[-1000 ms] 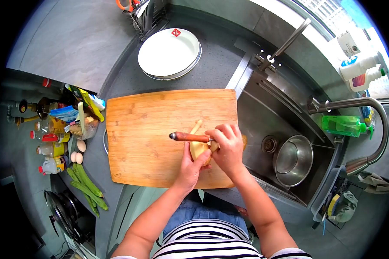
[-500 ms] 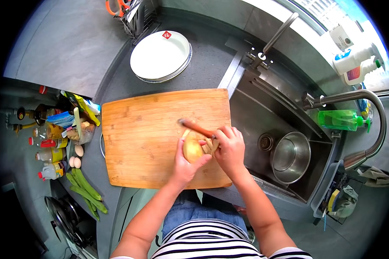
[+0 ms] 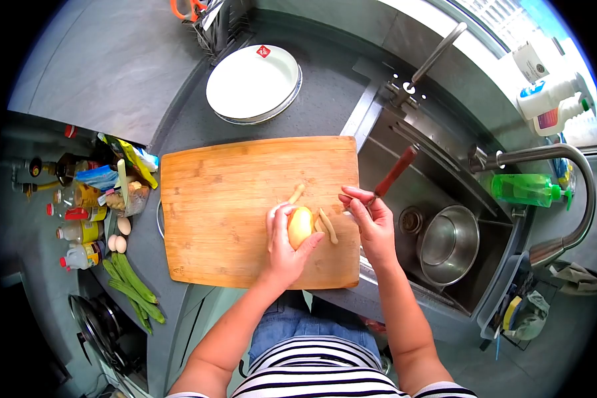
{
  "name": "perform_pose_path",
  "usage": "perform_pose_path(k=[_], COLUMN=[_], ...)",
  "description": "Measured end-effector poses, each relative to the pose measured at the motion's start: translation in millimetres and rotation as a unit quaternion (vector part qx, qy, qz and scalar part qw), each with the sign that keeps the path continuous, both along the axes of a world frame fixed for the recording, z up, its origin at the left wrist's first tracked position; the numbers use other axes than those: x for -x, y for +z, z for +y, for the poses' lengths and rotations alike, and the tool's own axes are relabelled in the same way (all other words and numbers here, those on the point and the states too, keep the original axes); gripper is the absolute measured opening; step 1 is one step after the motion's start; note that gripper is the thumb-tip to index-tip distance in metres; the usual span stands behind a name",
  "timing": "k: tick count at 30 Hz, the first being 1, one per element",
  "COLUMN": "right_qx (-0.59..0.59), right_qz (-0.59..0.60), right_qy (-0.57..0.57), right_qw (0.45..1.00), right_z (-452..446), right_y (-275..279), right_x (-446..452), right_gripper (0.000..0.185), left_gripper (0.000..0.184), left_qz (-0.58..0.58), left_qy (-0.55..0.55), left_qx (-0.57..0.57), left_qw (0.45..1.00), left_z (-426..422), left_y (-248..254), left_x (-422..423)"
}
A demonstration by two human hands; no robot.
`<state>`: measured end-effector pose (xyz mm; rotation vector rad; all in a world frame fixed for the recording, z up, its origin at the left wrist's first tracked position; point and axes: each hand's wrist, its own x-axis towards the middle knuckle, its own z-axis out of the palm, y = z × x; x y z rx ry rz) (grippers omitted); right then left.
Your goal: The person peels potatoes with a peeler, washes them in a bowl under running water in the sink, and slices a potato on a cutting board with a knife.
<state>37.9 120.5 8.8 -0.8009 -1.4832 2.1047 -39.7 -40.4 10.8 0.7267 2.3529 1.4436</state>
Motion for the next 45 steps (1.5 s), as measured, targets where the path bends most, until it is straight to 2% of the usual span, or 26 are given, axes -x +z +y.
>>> perform_pose_path(k=[1,4,5,7,8,9,11,12,15,16,17,19,22,25,26,27,29,32,35,36,39,41,43,44,45], right_qx=[-0.008,0.054,0.049,0.039,0.036,0.038,-0.031,-0.052,0.111,0.139,0.168,0.138,0.216,0.153,0.106,0.026,-0.179,-0.178,0.030,0.009,0.048,0.103,0.213,0.207,0.114], right_qz=[0.016,-0.045,-0.007,0.066,0.069,0.074,0.057,0.053,0.027,0.039,0.027,0.004,0.004,-0.044,-0.043,-0.042,-0.154,-0.036,0.065,0.069,0.043,-0.008,0.008,-0.019,-0.057], right_qy=[0.026,0.108,0.116,0.133,0.165,0.210,0.222,0.220,0.230,0.188,0.144,0.152,0.092,0.089,0.034,0.004,0.090,0.087,0.067,0.107,0.188,0.144,0.076,0.054,0.065], right_qw=[0.999,0.992,0.992,0.988,0.983,0.974,0.973,0.973,0.966,0.972,0.975,0.979,0.972,0.983,0.993,0.999,0.967,0.979,0.995,0.992,0.980,0.984,0.974,0.977,0.990], right_z=[1,-4,-7,-18,-20,-24,-34,-33,-32,-32,-32,-34,-28,-24,-22,-18,-6,-12,-21,-22,-33,-29,-24,-22,-21], right_y=[2,10,11,11,11,12,21,17,13,8,8,6,0,1,-8,-12,-10,-9,-5,-3,1,1,-1,2,0], right_x=[-1,-5,-4,-1,1,3,6,9,10,13,14,16,22,28,30,33,26,21,15,12,11,16,22,24,24], right_gripper=[0.015,0.013,0.011,0.009,0.007,0.009,0.009,0.010,0.011,0.012,0.011,0.013,0.012,0.011,0.009,0.008,0.009,0.008,0.007,0.008,0.009,0.014,0.015,0.014,0.013], left_gripper=[0.050,0.038,0.040,0.049,0.062,0.063,0.064,0.064,0.061,0.059,0.057,0.056,0.051,0.051,0.051,0.051,0.051,0.051,0.050,0.050,0.050,0.051,0.051,0.050,0.050], left_qz=[0.125,-0.159,-0.286,-0.523,-0.540,-0.550,-0.570,-0.571,-0.511,-0.475,-0.473,-0.489,-0.523,-0.529,-0.527,-0.525,-0.513,-0.488,-0.468,-0.460,-0.423,-0.372,-0.302,-0.334,-0.348], left_qy=[-0.013,0.022,0.046,0.092,0.098,0.081,0.047,0.030,0.041,0.002,-0.039,-0.021,-0.017,-0.037,-0.047,-0.057,-0.049,-0.011,-0.020,-0.034,-0.055,-0.062,-0.072,-0.103,-0.101], left_qx=[0.027,-0.075,-0.109,-0.168,-0.149,-0.142,-0.128,-0.137,-0.096,-0.081,-0.100,-0.125,-0.124,-0.131,-0.140,-0.149,-0.164,-0.162,-0.134,-0.128,-0.098,-0.096,-0.113,-0.123,-0.125], left_qw=[0.992,0.984,0.951,0.830,0.823,0.819,0.810,0.809,0.854,0.876,0.875,0.863,0.843,0.837,0.837,0.836,0.841,0.858,0.873,0.878,0.899,0.921,0.944,0.929,0.924], left_z=[-1,-5,-7,-1,4,2,-3,-2,4,-2,-5,-5,-10,-16,-18,-20,-18,-11,-12,-15,-18,-17,-16,-21,-21], left_y=[3,-10,-12,11,17,13,3,3,10,1,-2,-4,11,1,1,4,6,6,-2,-6,-5,-5,-7,-7,-5], left_x=[2,2,1,1,1,0,-1,-1,-2,-3,-2,-3,-4,-2,-3,-3,-2,-1,0,2,2,2,0,2,2])
